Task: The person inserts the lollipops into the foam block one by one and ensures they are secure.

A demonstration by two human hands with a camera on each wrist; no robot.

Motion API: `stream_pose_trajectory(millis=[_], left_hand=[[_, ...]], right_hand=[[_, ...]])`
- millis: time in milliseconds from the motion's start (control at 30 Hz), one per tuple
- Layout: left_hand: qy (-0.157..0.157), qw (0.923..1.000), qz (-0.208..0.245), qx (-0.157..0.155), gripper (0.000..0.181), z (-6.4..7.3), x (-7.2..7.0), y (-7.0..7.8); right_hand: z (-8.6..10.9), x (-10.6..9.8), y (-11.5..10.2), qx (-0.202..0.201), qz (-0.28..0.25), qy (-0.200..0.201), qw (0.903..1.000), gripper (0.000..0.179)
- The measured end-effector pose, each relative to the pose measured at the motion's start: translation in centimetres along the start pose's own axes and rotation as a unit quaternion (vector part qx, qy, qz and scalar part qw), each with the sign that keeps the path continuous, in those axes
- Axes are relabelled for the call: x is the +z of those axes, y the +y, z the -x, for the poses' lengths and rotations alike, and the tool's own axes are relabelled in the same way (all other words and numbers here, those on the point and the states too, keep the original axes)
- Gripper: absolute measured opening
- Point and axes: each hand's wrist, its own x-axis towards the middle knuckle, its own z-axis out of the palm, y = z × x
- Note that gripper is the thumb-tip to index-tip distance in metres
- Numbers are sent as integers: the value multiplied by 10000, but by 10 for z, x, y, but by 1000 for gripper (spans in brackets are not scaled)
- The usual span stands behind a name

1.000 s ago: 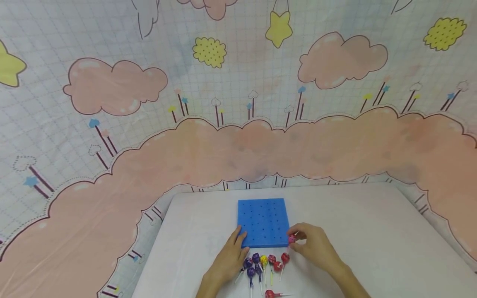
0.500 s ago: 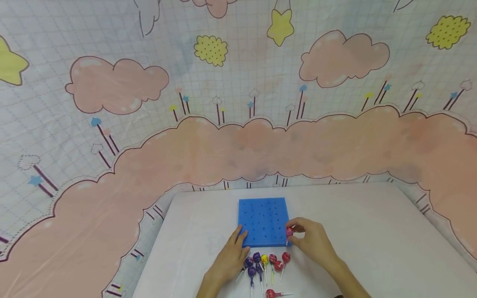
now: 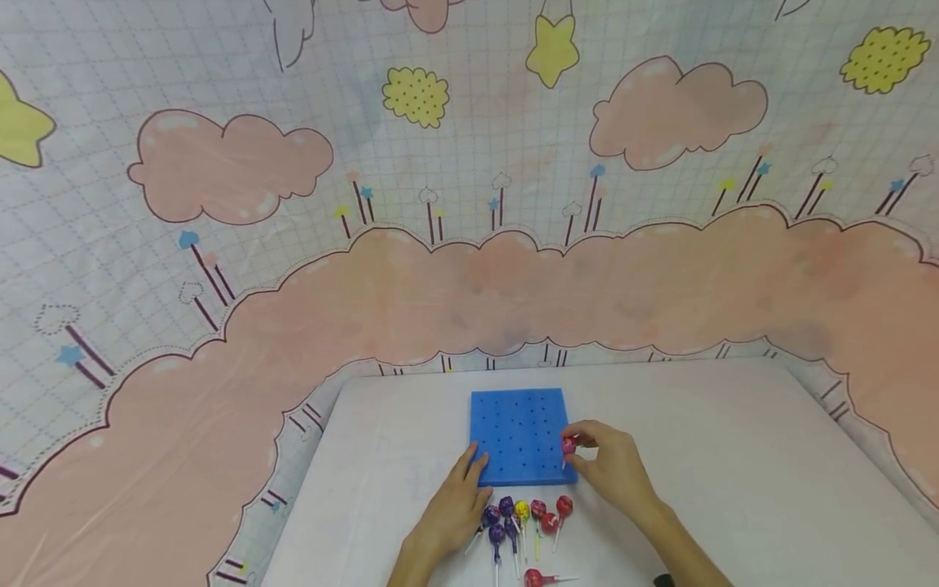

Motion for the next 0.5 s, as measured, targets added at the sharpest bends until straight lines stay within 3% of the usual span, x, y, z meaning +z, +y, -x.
stream_pose_trajectory(millis=[500], left_hand=[[20,10000,71,29,57,-1,-1,-2]], right_hand=[[-6,4,1,69,58,76,9999,34]])
